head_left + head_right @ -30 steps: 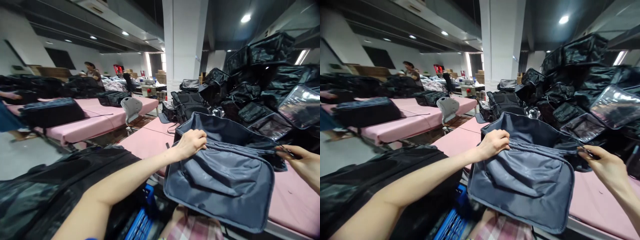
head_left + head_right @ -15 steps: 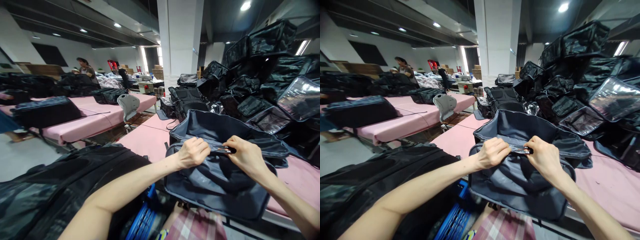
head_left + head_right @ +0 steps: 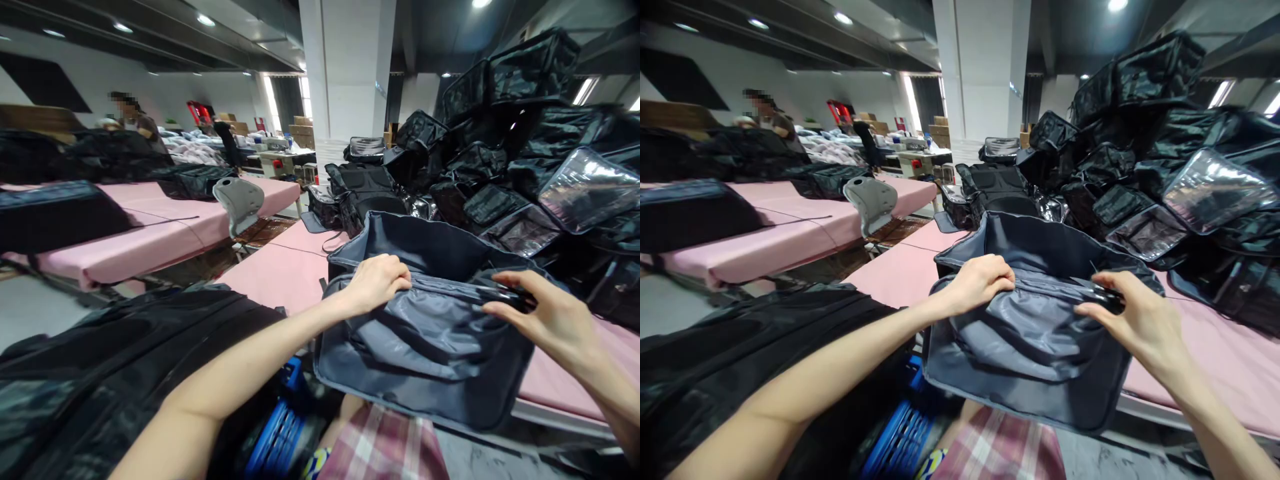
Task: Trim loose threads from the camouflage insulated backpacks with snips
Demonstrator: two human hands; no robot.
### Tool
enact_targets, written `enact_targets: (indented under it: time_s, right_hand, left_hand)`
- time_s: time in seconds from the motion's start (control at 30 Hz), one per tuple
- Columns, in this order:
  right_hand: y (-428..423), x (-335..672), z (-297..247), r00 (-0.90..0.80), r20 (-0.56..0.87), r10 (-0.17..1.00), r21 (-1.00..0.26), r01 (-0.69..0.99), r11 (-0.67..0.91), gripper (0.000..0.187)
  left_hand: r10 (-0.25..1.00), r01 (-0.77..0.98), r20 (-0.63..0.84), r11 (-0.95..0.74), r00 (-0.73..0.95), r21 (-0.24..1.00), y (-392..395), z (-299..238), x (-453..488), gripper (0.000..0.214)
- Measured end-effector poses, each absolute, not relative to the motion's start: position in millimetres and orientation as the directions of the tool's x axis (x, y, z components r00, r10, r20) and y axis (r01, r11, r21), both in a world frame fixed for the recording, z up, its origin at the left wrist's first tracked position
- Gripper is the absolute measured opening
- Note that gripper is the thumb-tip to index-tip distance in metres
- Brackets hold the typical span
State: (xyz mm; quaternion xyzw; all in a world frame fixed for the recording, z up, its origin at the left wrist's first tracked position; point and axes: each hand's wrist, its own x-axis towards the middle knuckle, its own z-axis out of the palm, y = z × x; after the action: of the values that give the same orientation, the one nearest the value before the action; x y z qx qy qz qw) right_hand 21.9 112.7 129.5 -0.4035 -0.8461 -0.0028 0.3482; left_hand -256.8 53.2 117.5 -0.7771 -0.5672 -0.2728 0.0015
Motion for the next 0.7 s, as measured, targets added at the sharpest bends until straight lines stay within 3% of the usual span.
enact_targets:
  time_s: [0.13, 0.3, 0.7]
  right_hand:
    - [105, 4, 118, -0.516, 0.738, 0.435, 0.004, 0.648, 0.762, 0.029]
    - [103, -11, 113, -0.600, 0.779, 0.183, 0.272, 0.586, 0.763, 0.012]
    - [102, -10, 100, -0.556, 0.818, 0.148, 0.269, 0.597, 0.756, 0.011]
  left_hand:
    - [0.972, 0.784, 0.148, -0.233, 0.180, 0.575, 65, 133, -261, 0.017]
    - [0.982, 0.747, 0.089, -0.183, 0.164, 0.639, 71, 133, -265, 0.021]
    - [0.977, 0.681, 0.103, -0.206, 0.189, 0.703, 76, 127, -268, 0.026]
